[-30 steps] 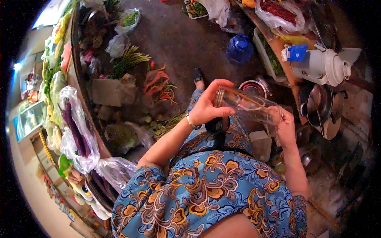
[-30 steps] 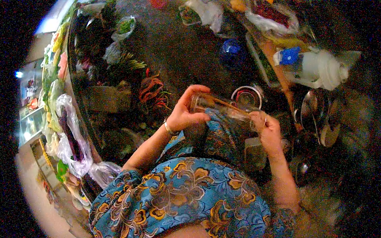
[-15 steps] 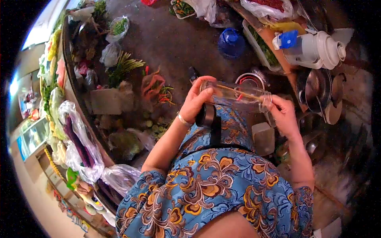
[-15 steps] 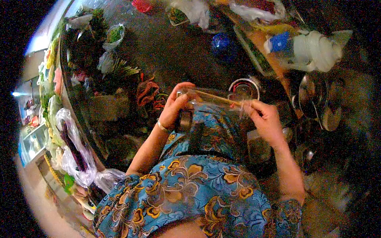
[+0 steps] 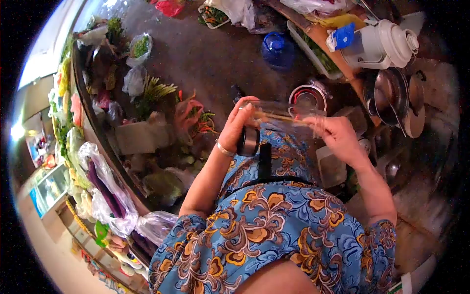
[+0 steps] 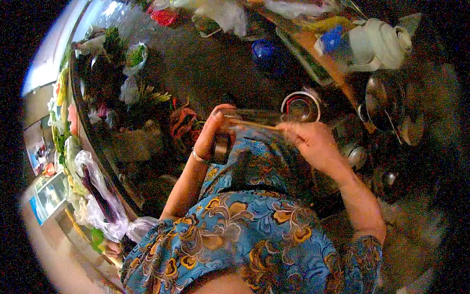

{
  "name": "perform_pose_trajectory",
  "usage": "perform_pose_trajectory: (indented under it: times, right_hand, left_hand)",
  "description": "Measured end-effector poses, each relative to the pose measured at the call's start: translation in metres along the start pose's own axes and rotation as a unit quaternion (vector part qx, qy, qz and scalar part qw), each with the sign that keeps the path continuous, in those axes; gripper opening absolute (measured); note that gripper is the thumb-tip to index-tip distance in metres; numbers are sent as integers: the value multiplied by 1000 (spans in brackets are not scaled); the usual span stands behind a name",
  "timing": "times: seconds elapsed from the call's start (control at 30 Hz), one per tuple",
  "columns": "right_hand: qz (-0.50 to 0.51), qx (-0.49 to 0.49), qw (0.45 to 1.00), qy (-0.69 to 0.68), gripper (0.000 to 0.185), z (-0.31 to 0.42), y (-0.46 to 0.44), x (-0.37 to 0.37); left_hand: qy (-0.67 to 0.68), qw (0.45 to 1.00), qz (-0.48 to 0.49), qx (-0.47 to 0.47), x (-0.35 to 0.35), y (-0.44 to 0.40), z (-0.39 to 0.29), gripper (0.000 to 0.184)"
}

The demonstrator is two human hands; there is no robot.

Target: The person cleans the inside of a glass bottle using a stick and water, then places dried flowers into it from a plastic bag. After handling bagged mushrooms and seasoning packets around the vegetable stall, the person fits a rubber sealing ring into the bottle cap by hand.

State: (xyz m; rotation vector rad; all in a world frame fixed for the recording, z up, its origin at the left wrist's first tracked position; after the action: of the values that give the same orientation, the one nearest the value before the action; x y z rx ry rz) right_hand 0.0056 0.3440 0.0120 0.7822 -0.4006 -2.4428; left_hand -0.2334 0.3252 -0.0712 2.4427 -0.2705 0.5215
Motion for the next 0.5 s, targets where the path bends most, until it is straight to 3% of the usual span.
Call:
perform_pose_trajectory:
  times: [0.07, 0.1, 0.17, 0.2, 0.27, 0.3, 0.37, 0.4, 0.47, 0.5]
  right_hand:
    - [86, -51, 995, -7, 22, 5, -1, 6]
    - [82, -49, 995, -12, 22, 2, -2, 7]
    - [149, -33, 973, -173, 21, -4, -1, 16]
    - [144, -32, 974, -175, 21, -6, -2, 15]
    - [147, 113, 942, -280, 21, -22, -2, 18]
    - [144, 112, 942, -281, 21, -27, -3, 23]
    - [-20, -38, 988, -151, 21, -31, -7, 16]
    - [-24, -38, 987, -152, 21, -34, -6, 16]
    - [88, -96, 969, -208, 20, -31, -2, 26]
    - [81, -97, 970, -210, 20, -28, 0, 22]
  left_hand:
    - [-1, 1000, -9, -11, -6, -3, 5, 52]
    - [1, 1000, -19, -20, -10, -4, 10, 52]
    - [21, 999, -12, -26, -12, -4, 20, 52]
    - [45, 999, -7, -29, -10, -5, 21, 52]
    - [16, 999, -18, -28, -8, -6, 18, 51]
    - [-9, 999, -34, -25, -7, -6, 16, 51]
    - [-22, 999, -33, -28, -2, -5, 12, 51]
    - [-34, 998, -34, -31, 0, -6, 10, 52]
    - [-28, 999, -27, -34, -12, -10, 26, 52]
    - [-20, 999, -20, -36, -12, -13, 25, 52]
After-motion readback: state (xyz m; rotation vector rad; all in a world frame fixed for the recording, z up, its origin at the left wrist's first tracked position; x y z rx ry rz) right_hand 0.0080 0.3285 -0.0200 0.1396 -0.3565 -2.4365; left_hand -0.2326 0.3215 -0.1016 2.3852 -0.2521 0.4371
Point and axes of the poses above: each hand's wrist, its own y-axis away from the middle knuckle, its own x-axis out of the palm, z = x × y, the point moved 5 cm from there along -y, towards the middle knuckle, and after that the axes turned 1 degree about z, right-handed, at the moved point
